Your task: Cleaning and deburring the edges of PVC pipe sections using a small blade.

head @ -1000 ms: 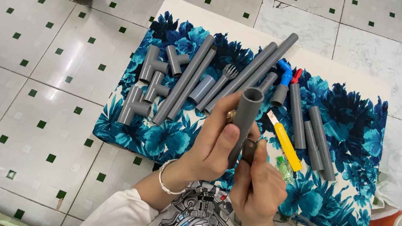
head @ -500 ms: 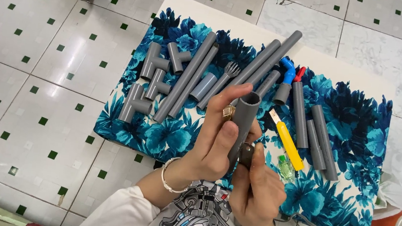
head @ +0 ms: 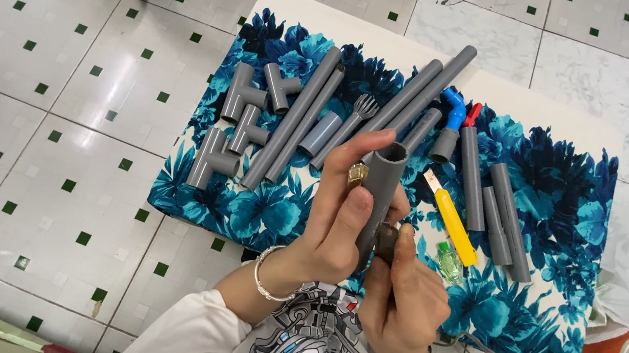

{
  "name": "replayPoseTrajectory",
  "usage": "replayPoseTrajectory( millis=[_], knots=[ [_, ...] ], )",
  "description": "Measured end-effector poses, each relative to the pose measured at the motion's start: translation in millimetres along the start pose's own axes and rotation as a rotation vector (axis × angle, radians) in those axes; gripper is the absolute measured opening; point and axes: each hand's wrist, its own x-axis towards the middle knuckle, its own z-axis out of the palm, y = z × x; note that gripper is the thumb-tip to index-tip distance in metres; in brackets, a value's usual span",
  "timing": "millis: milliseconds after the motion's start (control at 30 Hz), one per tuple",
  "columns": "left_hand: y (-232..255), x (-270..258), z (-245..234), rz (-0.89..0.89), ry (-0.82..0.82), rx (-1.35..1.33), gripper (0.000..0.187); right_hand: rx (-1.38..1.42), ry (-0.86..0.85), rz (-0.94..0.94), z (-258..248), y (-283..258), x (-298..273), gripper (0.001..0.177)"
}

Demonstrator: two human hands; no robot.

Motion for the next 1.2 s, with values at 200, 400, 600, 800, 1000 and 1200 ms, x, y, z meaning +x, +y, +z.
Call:
replayPoseTrajectory(
  millis=[200,400,600,800,1000,1200],
  knots=[
    [1.4,-2.3,0.9,0.001,0.014,0.027,0.045,-0.028,-0.013,-0.007,-1.9,-7.5,2.4,0.054],
    [-4.2,-4.4,1.1,0.054,0.039,0.062,0.044,-0.101,-0.002,-0.094,-0.1,-4.0,-1.3,0.056],
    [-0.9,1.5,-7.8,0.039,0.078,-0.033,0.044,-0.179,0.072,-0.01,-9.1,5.2,-29.9,0.057],
    [0.6,-1.6,-2.7,-0.038,0.056,-0.148,0.049,-0.063,0.048,-0.048,0.3,2.1,-16.8,0.054],
    [2.0,-2.2,-1.9,-0.066,0.061,-0.179,0.051,-0.034,0.047,-0.075,3.2,0.9,-14.1,0.049],
    [1.3,-3.8,-1.4,-0.066,0.056,-0.165,0.052,-0.046,0.021,-0.057,2.3,-2.2,-9.5,0.047]
  ],
)
